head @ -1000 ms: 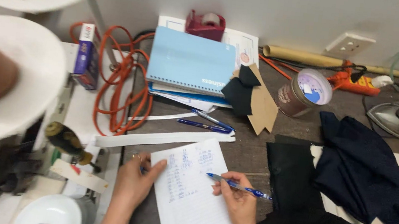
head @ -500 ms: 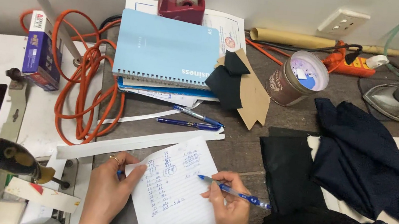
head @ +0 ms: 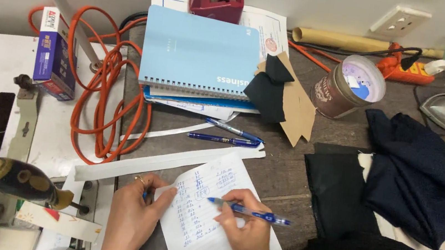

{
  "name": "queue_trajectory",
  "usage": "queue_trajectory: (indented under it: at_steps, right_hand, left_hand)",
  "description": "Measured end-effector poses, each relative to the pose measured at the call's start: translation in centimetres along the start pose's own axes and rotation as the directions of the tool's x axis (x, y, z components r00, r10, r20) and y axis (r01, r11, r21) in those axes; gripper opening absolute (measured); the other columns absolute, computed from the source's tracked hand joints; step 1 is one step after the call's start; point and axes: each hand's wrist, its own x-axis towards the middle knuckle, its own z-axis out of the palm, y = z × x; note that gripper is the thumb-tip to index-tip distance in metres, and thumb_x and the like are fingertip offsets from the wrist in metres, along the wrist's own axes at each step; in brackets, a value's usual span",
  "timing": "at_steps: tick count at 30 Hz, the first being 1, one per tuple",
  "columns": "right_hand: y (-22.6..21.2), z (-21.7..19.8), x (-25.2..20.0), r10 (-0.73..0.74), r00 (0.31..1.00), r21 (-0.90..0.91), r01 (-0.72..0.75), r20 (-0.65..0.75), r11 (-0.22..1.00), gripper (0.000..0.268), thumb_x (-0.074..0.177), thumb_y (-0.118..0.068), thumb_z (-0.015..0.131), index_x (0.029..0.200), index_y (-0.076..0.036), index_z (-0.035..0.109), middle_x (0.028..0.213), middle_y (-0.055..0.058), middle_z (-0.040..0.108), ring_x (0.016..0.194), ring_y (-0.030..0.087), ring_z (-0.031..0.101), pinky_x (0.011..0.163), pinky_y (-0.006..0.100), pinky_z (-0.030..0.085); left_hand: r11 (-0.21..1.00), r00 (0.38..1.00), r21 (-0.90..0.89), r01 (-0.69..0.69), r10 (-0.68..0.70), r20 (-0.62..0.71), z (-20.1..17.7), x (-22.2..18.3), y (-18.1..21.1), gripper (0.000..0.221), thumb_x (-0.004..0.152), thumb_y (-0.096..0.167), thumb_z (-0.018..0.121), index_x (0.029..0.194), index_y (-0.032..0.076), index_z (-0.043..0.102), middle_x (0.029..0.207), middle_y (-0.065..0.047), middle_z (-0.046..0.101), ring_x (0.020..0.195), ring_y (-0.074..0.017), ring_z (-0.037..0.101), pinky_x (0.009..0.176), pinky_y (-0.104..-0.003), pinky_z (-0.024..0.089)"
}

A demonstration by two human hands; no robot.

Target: Inspecting a garment, writing notes on a list, and preparing the item on an ironing board.

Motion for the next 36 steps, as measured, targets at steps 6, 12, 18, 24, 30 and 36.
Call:
queue_trajectory:
  at_steps: [6, 12, 18, 24, 30, 36]
  right_hand:
    - [-0.1, -0.1, 0.3, -0.205, 0.977, -0.137, 0.211, 0.059, 0.968, 0.001, 0.078, -0.010, 0.063, 0.077, -0.009, 0.063, 0.059, 0.002, 0.066, 0.047, 0.011, 0.072, 0.045, 0.020, 0.055]
    - [-0.4, -0.1, 0.3, -0.265, 0.958, -0.180, 0.282, 0.112, 0.943, 0.006, 0.075, -0.013, 0.060, 0.073, -0.008, 0.062, 0.058, 0.000, 0.062, 0.048, 0.010, 0.060, 0.045, 0.024, 0.049]
    - [-0.1, -0.1, 0.3, -0.297, 0.944, -0.196, 0.322, 0.145, 0.926, 0.005, 0.075, -0.012, 0.058, 0.074, -0.007, 0.060, 0.064, -0.001, 0.058, 0.054, 0.010, 0.052, 0.048, 0.025, 0.043]
    - [-0.6, 0.0, 0.4, -0.329, 0.933, -0.212, 0.354, 0.146, 0.911, 0.003, 0.071, -0.006, 0.058, 0.072, -0.008, 0.059, 0.063, -0.001, 0.058, 0.053, 0.008, 0.051, 0.047, 0.022, 0.043]
    - [-0.2, 0.0, 0.5, -0.335, 0.930, -0.227, 0.363, 0.154, 0.903, 0.002, 0.073, -0.007, 0.058, 0.073, -0.008, 0.059, 0.063, -0.001, 0.058, 0.051, 0.008, 0.050, 0.045, 0.023, 0.042]
    - [-0.9, 0.1, 0.3, -0.339, 0.926, -0.168, 0.365, 0.164, 0.916, 0.002, 0.074, -0.005, 0.060, 0.074, -0.007, 0.061, 0.061, -0.001, 0.057, 0.047, 0.008, 0.049, 0.041, 0.021, 0.040]
  left_hand:
    - [0.997, 0.998, 0.054, -0.054, 0.056, -0.024, 0.3, 1.2, -1.4, 0.016, 0.071, 0.033, 0.072, 0.073, 0.017, 0.069, 0.068, 0.003, 0.064, 0.058, -0.0134, 0.051, 0.064, -0.028, 0.040]
    - [0.991, 0.996, 0.104, -0.087, 0.090, -0.021, 0.5, 1.4, -1.6, 0.016, 0.071, 0.033, 0.070, 0.074, 0.018, 0.067, 0.066, 0.003, 0.063, 0.057, -0.0147, 0.051, 0.064, -0.030, 0.041]
    - [0.994, 0.998, 0.097, -0.060, 0.062, -0.013, 0.4, 1.0, -1.0, 0.016, 0.072, 0.031, 0.070, 0.077, 0.016, 0.066, 0.067, 0.003, 0.062, 0.057, -0.0136, 0.050, 0.062, -0.029, 0.040]
    - [0.993, 1.000, 0.121, -0.014, 0.014, 0.002, 0.2, 0.8, -0.2, 0.016, 0.074, 0.032, 0.070, 0.079, 0.017, 0.066, 0.073, 0.004, 0.064, 0.059, -0.0130, 0.050, 0.063, -0.029, 0.041]
    - [0.994, 1.000, 0.112, -0.014, 0.013, 0.003, 0.1, 0.7, -0.1, 0.016, 0.074, 0.031, 0.070, 0.077, 0.017, 0.065, 0.071, 0.004, 0.063, 0.058, -0.0131, 0.049, 0.063, -0.028, 0.040]
    - [0.996, 1.000, 0.087, -0.020, 0.021, -0.008, 0.2, 0.8, -0.3, 0.016, 0.072, 0.031, 0.070, 0.076, 0.016, 0.066, 0.072, 0.004, 0.064, 0.059, -0.0135, 0.048, 0.063, -0.029, 0.040]
